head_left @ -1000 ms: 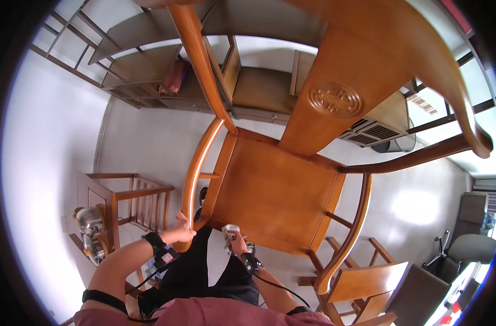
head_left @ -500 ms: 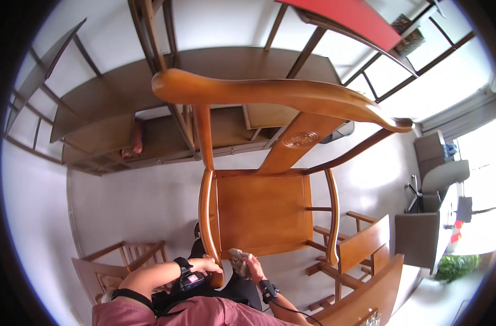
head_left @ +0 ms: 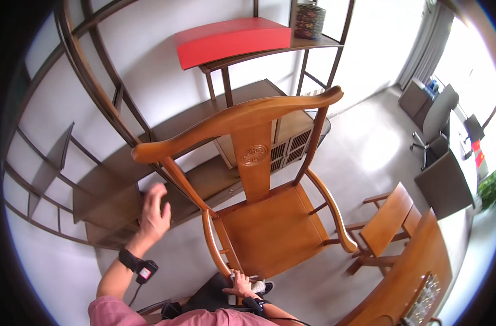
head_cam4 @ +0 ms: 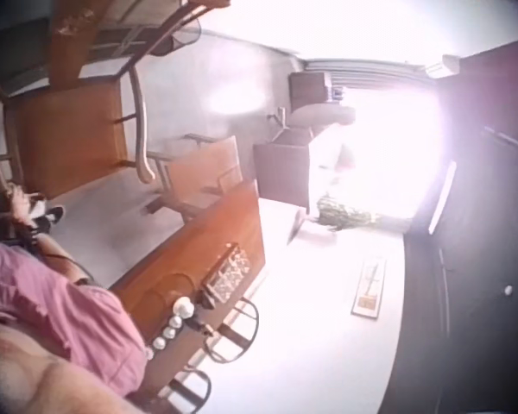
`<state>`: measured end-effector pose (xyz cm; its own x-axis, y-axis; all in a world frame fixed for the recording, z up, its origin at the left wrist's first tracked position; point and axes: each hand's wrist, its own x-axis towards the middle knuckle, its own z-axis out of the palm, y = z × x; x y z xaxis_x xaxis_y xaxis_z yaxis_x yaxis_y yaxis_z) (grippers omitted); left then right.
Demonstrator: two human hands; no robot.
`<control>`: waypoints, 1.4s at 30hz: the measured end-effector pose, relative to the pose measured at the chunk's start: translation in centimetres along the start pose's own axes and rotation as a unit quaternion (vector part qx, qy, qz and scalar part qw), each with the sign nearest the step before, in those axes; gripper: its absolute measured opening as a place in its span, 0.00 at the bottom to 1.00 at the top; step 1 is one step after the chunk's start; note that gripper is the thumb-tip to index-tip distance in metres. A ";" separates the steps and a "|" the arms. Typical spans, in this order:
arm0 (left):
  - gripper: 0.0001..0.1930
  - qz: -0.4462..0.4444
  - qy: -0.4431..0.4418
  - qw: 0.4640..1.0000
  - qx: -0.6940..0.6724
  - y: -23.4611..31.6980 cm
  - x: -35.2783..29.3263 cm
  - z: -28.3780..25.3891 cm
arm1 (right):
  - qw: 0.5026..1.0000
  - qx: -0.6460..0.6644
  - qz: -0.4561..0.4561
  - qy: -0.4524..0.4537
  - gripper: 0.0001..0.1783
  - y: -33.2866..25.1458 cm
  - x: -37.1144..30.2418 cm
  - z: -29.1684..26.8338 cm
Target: The recorder cleans a wooden chair and shelves with a cloth and moves decorative boxes.
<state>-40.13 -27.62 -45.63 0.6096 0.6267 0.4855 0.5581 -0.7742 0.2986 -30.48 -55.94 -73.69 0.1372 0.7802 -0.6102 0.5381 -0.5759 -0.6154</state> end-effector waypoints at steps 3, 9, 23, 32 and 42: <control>0.27 0.071 0.054 0.987 0.133 0.6 6.1 -4.1 | 0.998 0.055 0.013 0.016 0.57 0.4 0.9 0.7; 0.24 0.008 -0.150 0.987 0.050 -4.1 13.2 -5.3 | 0.992 0.122 0.004 0.030 0.46 2.7 3.0 2.9; 0.23 -0.024 -0.369 0.845 -0.386 -7.0 16.3 -4.3 | 0.966 0.145 0.149 0.157 0.17 -2.0 1.1 0.9; 0.23 0.037 -0.330 0.878 -0.343 -2.7 15.4 -5.9 | 0.951 0.075 0.197 0.224 0.14 0.0 -3.3 -0.5; 0.22 0.022 -0.321 0.875 -0.361 0.0 9.5 -7.9 | 0.940 0.019 0.177 0.289 0.14 2.7 -8.2 1.9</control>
<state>-38.84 -22.34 -34.52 0.9416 0.3365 0.0156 0.1675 -0.5080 0.8449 -31.77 -64.40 -71.30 0.7379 0.5333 -0.4136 0.3448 -0.8247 -0.4482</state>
